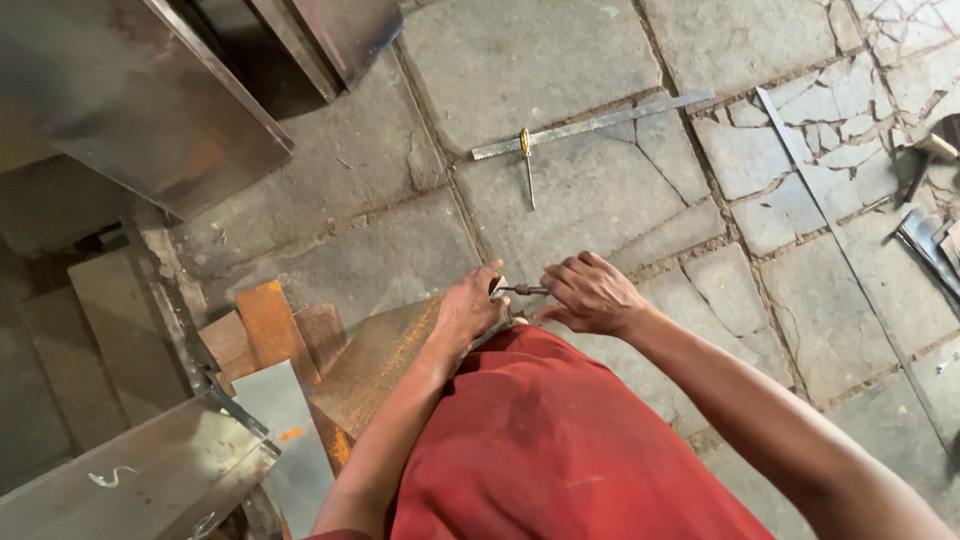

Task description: The person uses a metal file to smooth the edges of a rectangular metal sheet. They hold the sheet with one hand and file the edge with the other, repeatedly moving the file back and forth. The person also uses a hammer to tap the metal sheet at one point.

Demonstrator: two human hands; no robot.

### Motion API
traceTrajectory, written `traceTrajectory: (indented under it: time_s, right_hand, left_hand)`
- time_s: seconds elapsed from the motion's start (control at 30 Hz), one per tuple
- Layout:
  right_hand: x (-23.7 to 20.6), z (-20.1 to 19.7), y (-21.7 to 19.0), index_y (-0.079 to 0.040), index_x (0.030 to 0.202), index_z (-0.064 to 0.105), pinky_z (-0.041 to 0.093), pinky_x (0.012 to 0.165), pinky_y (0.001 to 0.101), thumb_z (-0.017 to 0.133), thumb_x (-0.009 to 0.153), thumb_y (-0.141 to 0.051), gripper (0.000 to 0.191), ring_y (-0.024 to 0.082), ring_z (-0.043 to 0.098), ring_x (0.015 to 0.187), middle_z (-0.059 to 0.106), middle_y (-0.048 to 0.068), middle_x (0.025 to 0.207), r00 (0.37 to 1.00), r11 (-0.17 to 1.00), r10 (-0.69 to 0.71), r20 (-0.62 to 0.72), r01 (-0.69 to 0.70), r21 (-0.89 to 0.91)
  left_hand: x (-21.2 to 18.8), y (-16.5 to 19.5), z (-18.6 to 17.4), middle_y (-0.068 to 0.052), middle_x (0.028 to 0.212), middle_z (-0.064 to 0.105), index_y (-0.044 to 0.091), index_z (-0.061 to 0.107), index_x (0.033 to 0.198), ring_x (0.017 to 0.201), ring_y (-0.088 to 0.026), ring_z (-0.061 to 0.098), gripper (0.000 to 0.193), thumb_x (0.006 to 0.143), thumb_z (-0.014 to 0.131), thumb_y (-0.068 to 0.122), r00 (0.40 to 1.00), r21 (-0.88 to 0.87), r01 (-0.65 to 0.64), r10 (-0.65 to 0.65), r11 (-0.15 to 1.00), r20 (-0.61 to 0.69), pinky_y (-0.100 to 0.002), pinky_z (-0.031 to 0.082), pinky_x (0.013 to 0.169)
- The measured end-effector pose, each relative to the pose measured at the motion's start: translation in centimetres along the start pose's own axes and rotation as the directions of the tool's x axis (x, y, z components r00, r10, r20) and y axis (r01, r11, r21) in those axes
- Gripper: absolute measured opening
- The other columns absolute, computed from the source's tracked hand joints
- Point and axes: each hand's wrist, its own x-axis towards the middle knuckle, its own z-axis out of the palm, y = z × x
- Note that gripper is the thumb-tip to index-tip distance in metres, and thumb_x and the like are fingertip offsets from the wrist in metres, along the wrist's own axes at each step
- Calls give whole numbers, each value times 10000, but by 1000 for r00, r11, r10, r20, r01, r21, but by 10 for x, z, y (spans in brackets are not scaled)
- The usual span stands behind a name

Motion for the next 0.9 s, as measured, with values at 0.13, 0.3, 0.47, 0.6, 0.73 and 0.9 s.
traceTrajectory:
  time_s: [0.13, 0.3, 0.47, 0.6, 0.73, 0.9]
  right_hand:
    - [15, 29, -17, -37, 1186, 681, 589, 685, 472, 495, 1012, -342, 397, 368, 744, 687, 708, 130, 719, 626, 566, 689, 366, -780, 267]
    - [1, -1, -7, -26, 1210, 587, 540, 697, 492, 593, 970, -469, 503, 382, 715, 792, 725, 180, 780, 947, 934, 308, 91, -319, 163]
    - [-4, 0, -5, -34, 1127, 627, 541, 782, 481, 604, 959, -495, 492, 338, 709, 858, 750, 156, 923, 996, 997, -68, 60, 66, 46]
    - [7, 33, -19, -107, 1261, 706, 543, 837, 464, 543, 1016, -435, 440, 365, 723, 908, 739, 213, 897, 535, 499, 769, 351, -845, 193]
    - [0, 16, -15, -25, 1186, 685, 541, 754, 476, 669, 902, -503, 556, 382, 709, 883, 733, 201, 946, 786, 770, 584, 204, -616, 165]
    - [8, 5, -25, -109, 1167, 684, 511, 942, 427, 685, 879, -397, 407, 290, 682, 1075, 711, 115, 1172, 613, 687, 645, 457, -727, 6]
  left_hand:
    - [-4, 9, 1, -179, 1233, 692, 135, 533, 1435, 1108, -382, 675, 649, 839, 759, 259, 983, 24, 78, -81, 997, 163, -466, 535, 959]
    - [-2, 10, -1, -178, 1273, 669, 120, 520, 1428, 1117, -387, 663, 648, 838, 750, 256, 984, 84, 56, -69, 995, 165, -474, 522, 964]
    - [-5, 4, 4, -164, 1274, 681, 121, 557, 1404, 1142, -377, 661, 625, 826, 753, 255, 991, 44, 34, -39, 998, 124, -456, 526, 980]
    - [-5, 3, 6, -160, 1266, 680, 103, 577, 1381, 1165, -378, 641, 619, 797, 745, 223, 995, 50, -28, 23, 998, 95, -459, 518, 980]
    - [-8, 0, 3, -165, 1284, 664, 113, 580, 1377, 1172, -376, 632, 592, 819, 733, 237, 994, 58, 14, -21, 998, 111, -461, 507, 994]
    - [-10, -1, -1, -202, 1315, 628, 96, 581, 1372, 1172, -399, 601, 614, 796, 739, 236, 992, 106, -123, 125, 987, -8, -476, 500, 962]
